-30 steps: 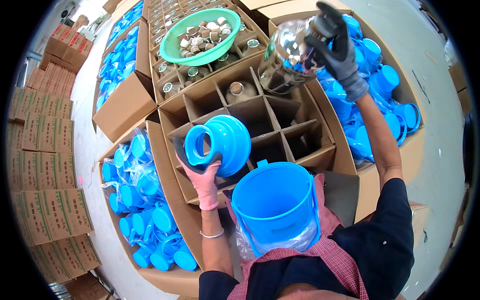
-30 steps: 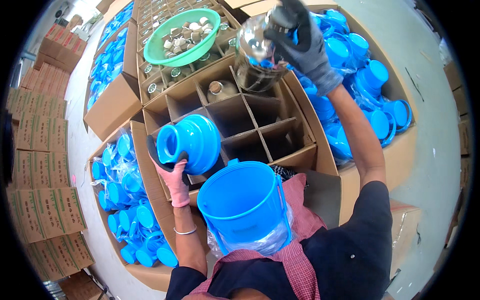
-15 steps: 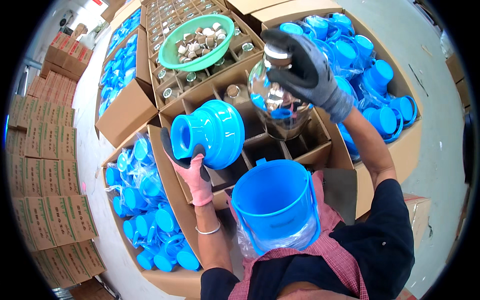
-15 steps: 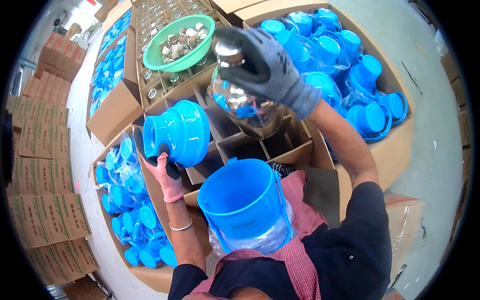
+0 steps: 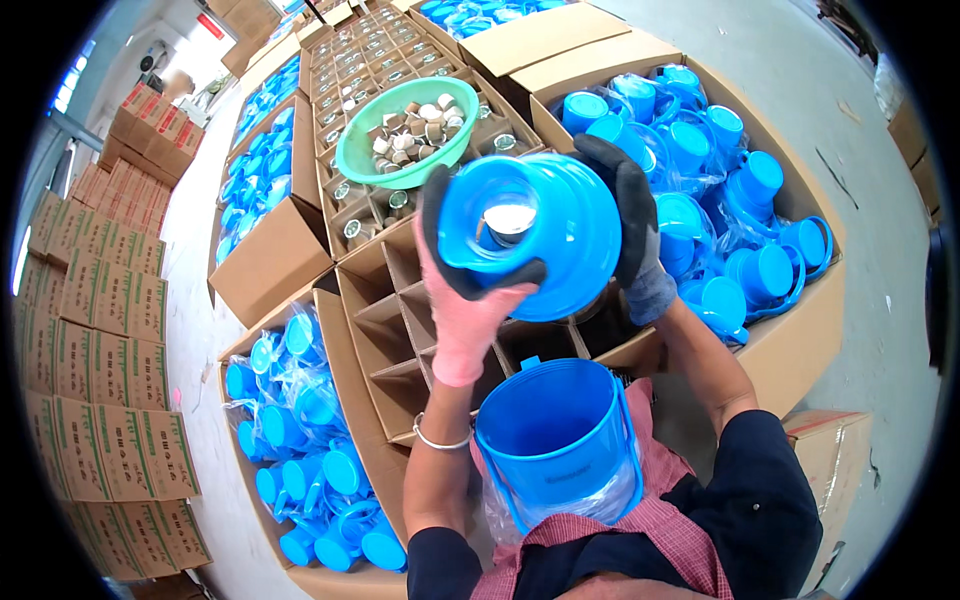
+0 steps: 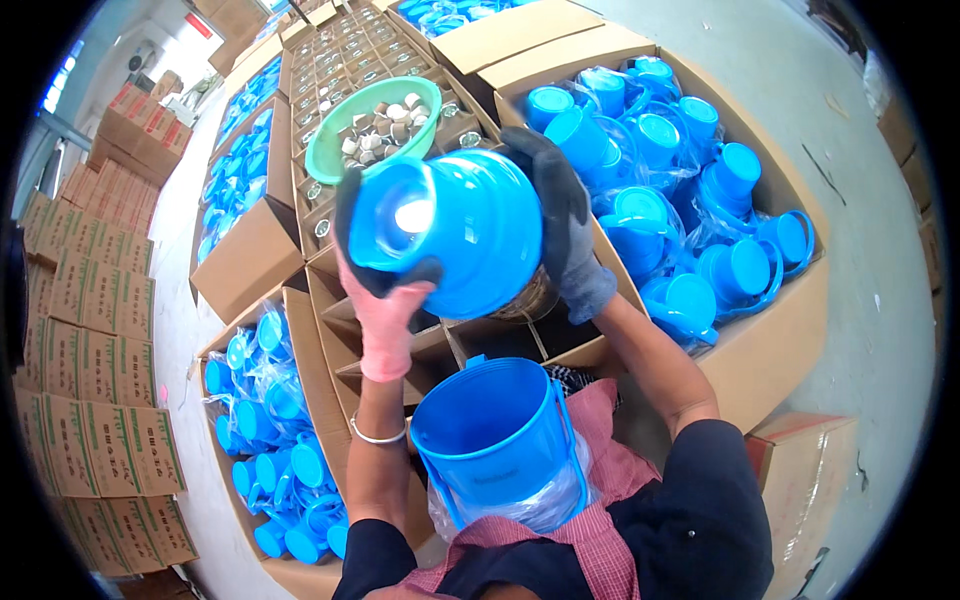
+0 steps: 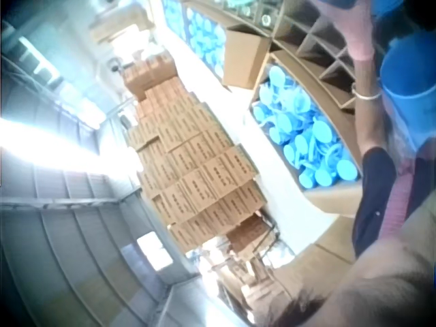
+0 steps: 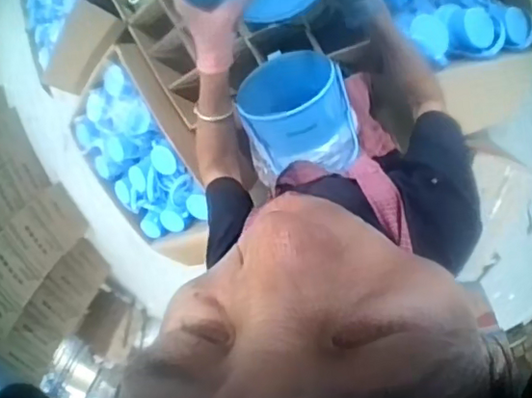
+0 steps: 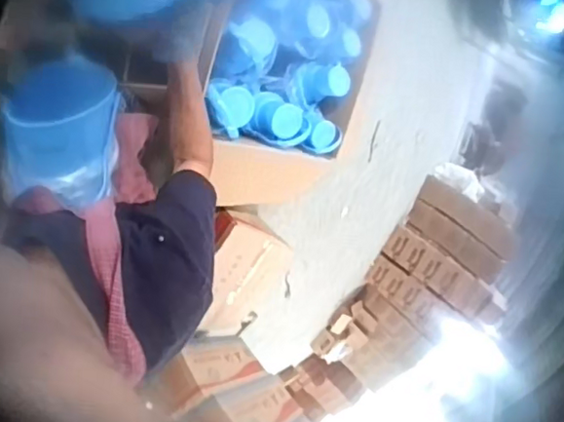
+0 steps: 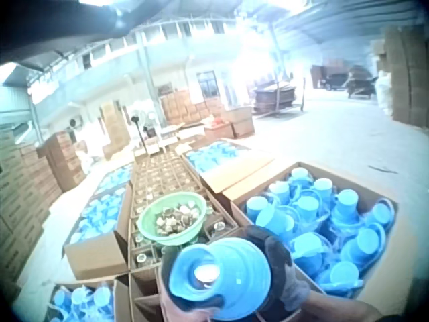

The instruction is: The person assembles blue water bottles by inserting stainless steel inner containers into blue plastic outer shells. They then secure the lids, wrap the bottles in clear plastic bags, and place them into cardboard boxes.

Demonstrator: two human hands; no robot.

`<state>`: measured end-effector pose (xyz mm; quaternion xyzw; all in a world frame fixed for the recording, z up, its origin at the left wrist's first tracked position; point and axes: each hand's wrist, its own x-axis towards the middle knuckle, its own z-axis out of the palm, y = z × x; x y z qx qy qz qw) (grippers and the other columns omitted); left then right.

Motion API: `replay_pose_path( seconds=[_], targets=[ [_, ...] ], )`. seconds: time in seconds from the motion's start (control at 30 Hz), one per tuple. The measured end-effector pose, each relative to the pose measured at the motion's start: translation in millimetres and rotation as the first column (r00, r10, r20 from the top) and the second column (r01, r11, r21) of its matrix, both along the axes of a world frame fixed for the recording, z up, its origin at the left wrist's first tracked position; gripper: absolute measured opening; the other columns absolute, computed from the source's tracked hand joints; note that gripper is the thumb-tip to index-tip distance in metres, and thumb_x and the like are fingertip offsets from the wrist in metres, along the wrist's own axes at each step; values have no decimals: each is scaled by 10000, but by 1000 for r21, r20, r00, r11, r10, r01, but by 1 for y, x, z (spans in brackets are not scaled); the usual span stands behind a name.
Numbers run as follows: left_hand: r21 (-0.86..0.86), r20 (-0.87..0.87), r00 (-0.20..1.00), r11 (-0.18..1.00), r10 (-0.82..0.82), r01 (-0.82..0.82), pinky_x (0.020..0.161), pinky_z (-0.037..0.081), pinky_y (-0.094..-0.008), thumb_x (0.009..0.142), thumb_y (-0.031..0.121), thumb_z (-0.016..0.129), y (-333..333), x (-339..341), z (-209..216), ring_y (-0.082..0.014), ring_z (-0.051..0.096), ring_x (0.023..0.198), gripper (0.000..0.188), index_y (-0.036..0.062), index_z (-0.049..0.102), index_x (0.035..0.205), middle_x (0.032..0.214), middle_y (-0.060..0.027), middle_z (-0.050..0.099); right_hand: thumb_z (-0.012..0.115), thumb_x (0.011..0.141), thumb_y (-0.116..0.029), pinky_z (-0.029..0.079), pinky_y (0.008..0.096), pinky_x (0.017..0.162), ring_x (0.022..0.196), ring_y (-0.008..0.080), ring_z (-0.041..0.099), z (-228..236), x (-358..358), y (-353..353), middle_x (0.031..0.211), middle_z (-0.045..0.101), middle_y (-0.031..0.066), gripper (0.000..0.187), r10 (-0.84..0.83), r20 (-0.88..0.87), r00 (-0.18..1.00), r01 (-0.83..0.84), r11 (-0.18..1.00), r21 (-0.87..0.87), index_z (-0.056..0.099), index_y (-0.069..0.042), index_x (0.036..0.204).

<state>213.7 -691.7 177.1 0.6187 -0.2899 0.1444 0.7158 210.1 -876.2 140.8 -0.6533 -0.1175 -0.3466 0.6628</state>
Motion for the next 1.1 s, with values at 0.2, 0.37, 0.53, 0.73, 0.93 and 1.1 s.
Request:
replay_pose_path(
  seconds=[0.2, 0.37, 0.53, 0.73, 0.93, 1.1],
  targets=[
    [317, 86, 958, 904, 274, -287, 1013, 405, -388, 562, 181, 895, -11, -9, 0, -247, 494, 1183, 997, 28, 344, 1379, 1266, -117, 463, 295, 1009, -503, 433, 381, 1002, 1134, 246, 561, -19, -4, -14, 1230, 573, 185, 650, 195, -171, 966, -140, 948, 287, 463, 36, 1332],
    [351, 95, 951, 884, 295, -309, 1004, 407, -386, 557, 128, 880, -7, -8, -6, -250, 491, 1177, 997, 55, 319, 1378, 1242, -125, 476, 312, 1007, -499, 389, 381, 1051, 1196, 251, 527, -29, -1, -18, 1291, 546, 175, 644, 142, -206, 968, -109, 980, 164, 474, 37, 1326],
    [325, -41, 999, 946, 4, 9, 1032, 396, -409, 570, 254, 915, 8, -6, -10, -296, 489, 1214, 1089, 17, 271, 1416, 1313, -165, 451, 369, 1006, -422, 317, 392, 1099, 1293, 280, 441, -29, 0, -16, 1379, 478, 179, 569, 420, -168, 892, -389, 901, 191, 447, 10, 1367],
    [218, -168, 985, 976, 47, -10, 1018, 411, -398, 557, 229, 914, -4, -5, -13, -258, 507, 1201, 1106, 25, 248, 1417, 1328, -150, 464, 422, 982, -427, 299, 385, 1113, 1324, 263, 407, -19, -4, -15, 1420, 435, 172, 594, 301, -212, 930, -308, 951, -1, 422, 4, 1391],
    [376, -53, 986, 911, -160, 168, 1025, 411, -393, 492, 251, 919, 11, 20, -5, -278, 522, 1205, 1110, 22, 310, 1392, 1288, -147, 526, 431, 981, -429, 291, 382, 1121, 1330, 258, 401, -19, -4, -18, 1416, 444, 167, 599, 373, -254, 892, -386, 922, -1, 419, 6, 1391],
    [253, -228, 946, 924, -230, 285, 1080, 364, -376, 531, 134, 886, 19, 26, -12, -236, 462, 1271, 1096, 52, 272, 1435, 1341, -115, 492, 417, 978, -480, 281, 391, 1126, 1322, 269, 407, -23, 3, -20, 1415, 442, 168, 634, 367, -193, 910, -391, 915, -104, 416, -1, 1392]
  ],
)
